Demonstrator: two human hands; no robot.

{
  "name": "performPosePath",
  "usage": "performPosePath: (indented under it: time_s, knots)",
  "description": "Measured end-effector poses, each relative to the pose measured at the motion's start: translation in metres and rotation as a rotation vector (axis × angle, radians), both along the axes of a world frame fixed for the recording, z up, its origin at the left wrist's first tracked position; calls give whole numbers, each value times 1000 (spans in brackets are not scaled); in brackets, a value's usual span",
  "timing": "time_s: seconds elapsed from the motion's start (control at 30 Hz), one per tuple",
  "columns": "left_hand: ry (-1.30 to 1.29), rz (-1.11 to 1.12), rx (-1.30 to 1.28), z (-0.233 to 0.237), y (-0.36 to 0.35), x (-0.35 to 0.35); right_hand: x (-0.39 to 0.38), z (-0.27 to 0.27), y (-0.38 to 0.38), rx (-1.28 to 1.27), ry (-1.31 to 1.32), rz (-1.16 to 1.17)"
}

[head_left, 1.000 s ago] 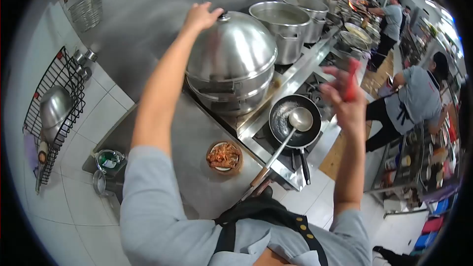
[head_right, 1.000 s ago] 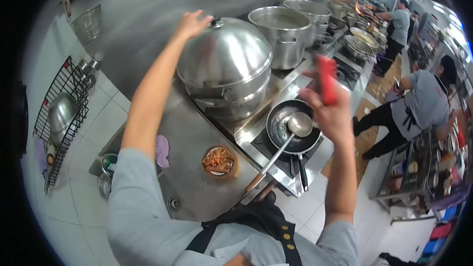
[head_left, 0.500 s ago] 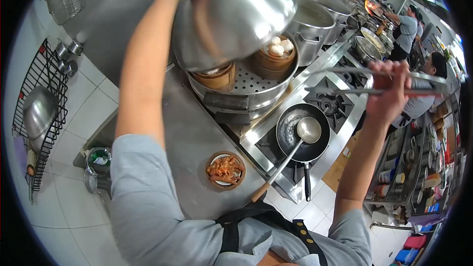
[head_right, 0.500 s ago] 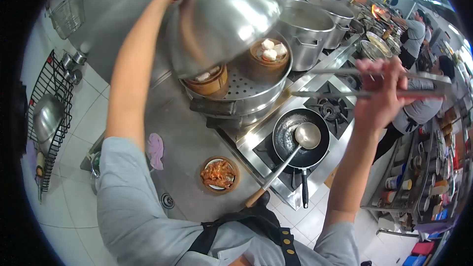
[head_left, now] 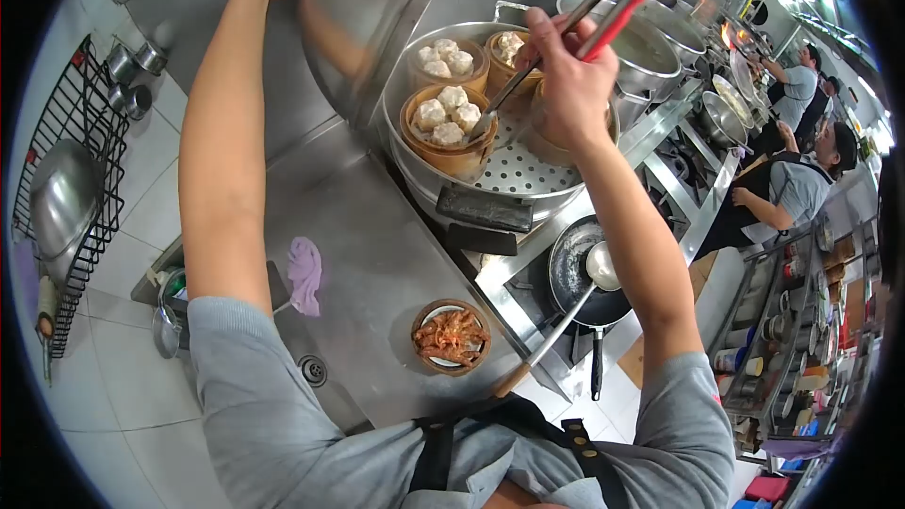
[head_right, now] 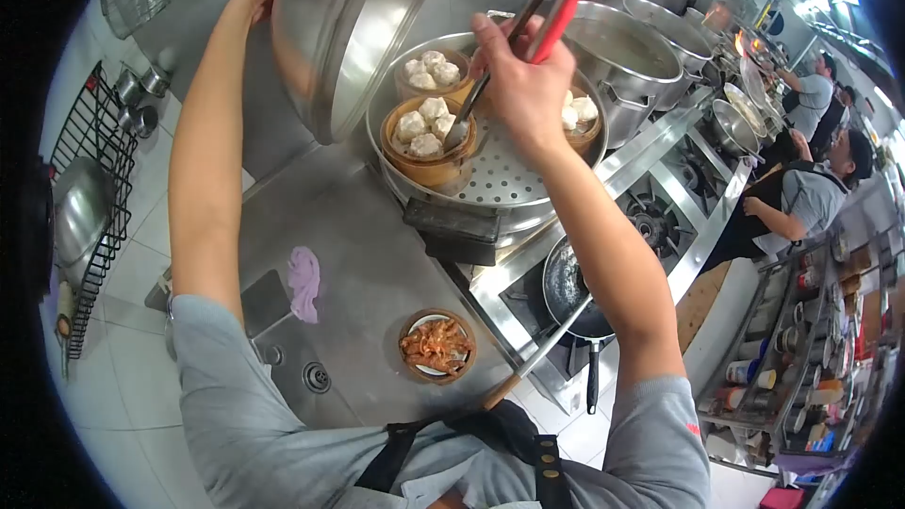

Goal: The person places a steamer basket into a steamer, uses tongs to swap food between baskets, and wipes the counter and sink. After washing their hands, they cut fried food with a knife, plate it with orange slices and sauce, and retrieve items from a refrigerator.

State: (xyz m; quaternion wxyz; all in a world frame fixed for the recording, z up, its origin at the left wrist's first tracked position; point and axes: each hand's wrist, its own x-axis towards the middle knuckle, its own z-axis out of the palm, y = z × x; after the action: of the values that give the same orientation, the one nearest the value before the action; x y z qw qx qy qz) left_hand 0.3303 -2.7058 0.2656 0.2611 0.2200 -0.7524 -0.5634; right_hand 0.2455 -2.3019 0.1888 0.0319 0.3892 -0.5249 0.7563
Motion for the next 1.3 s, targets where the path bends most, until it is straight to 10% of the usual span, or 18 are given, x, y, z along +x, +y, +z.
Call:
performPosePath:
  time_s: [1.3]
  knots:
    - [205,-70,28,-9,23,12,-66,37,36,472,-60,-173]
